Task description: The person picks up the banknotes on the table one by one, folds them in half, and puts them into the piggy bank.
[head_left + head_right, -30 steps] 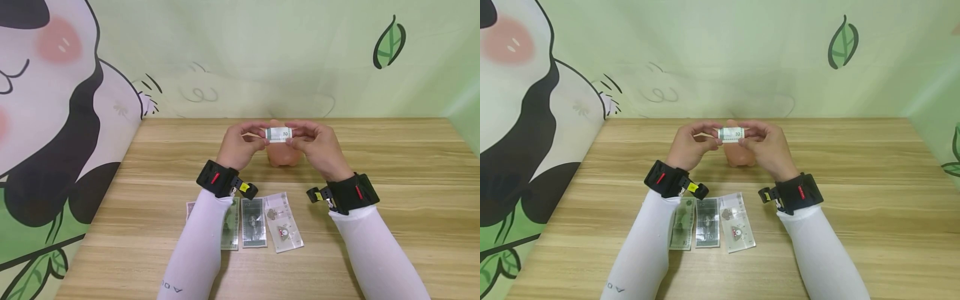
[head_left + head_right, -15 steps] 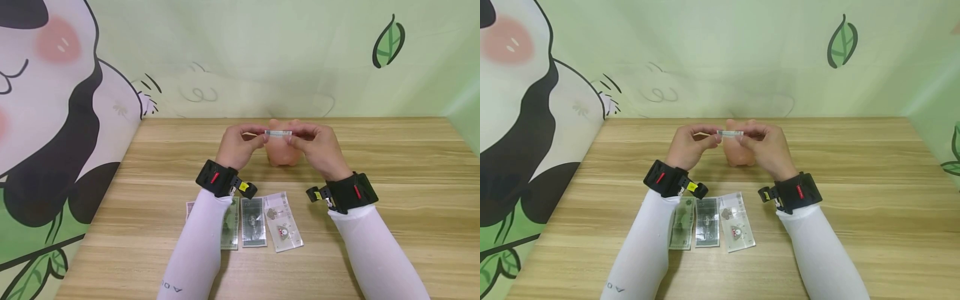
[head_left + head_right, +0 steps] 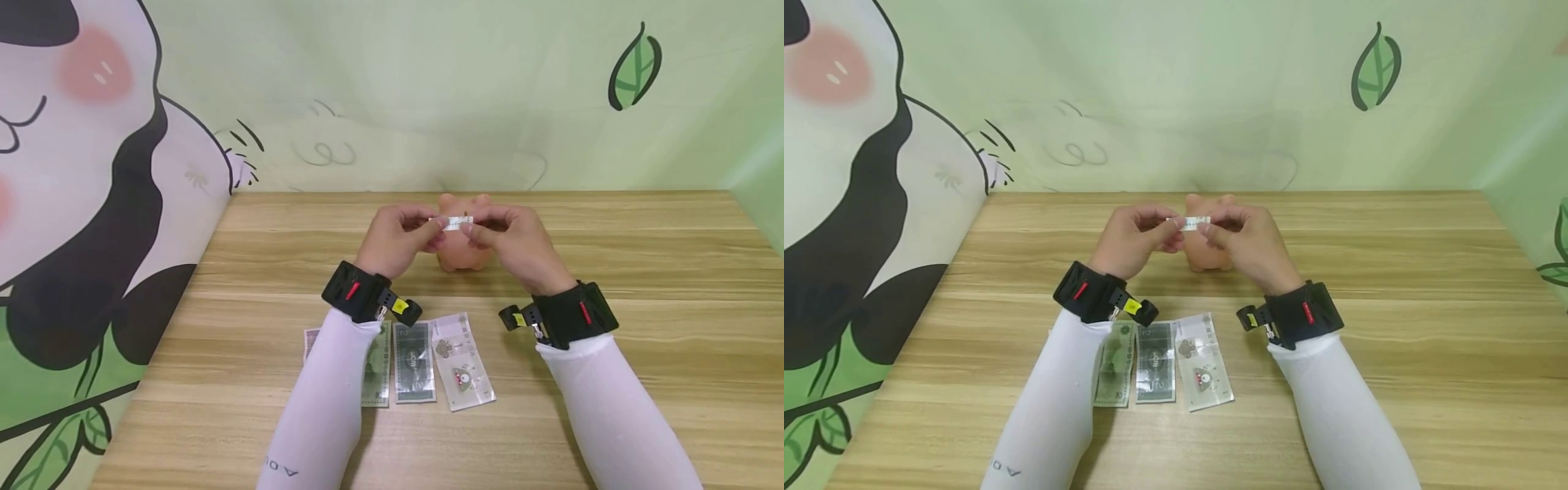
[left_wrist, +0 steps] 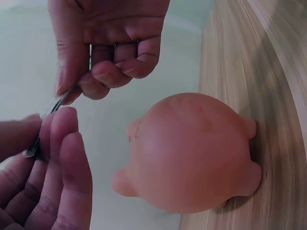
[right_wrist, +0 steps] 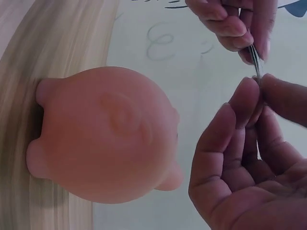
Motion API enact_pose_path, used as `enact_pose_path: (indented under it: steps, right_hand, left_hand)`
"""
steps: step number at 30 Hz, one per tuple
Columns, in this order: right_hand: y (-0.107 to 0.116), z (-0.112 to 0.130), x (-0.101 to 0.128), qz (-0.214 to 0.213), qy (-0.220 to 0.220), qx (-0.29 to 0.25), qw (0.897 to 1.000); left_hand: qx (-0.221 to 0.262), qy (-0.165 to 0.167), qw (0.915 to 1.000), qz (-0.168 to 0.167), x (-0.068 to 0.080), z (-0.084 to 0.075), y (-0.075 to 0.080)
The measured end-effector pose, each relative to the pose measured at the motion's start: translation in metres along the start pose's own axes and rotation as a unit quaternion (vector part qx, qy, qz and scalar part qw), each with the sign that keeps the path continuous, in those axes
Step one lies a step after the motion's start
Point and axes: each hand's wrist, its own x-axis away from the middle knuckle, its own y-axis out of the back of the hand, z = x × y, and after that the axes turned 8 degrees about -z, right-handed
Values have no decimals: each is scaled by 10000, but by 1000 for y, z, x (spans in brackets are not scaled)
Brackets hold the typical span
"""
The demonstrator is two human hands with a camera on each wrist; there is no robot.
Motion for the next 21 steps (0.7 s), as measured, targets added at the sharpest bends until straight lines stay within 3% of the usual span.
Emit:
enact_pose_path:
  steps: [8, 16, 21]
  right_hand:
    - [-3, -1, -1, 208, 177, -277, 9992]
    - [-7, -1, 0, 374, 293, 114, 9988]
    - [-8, 1, 4, 111, 422, 337, 9985]
  left_hand:
    - [-28, -3, 9998, 189, 2, -1, -2]
    - [-256, -86, 9996, 115, 3, -2, -3]
    - [-182, -73, 9997, 160, 4, -3, -6]
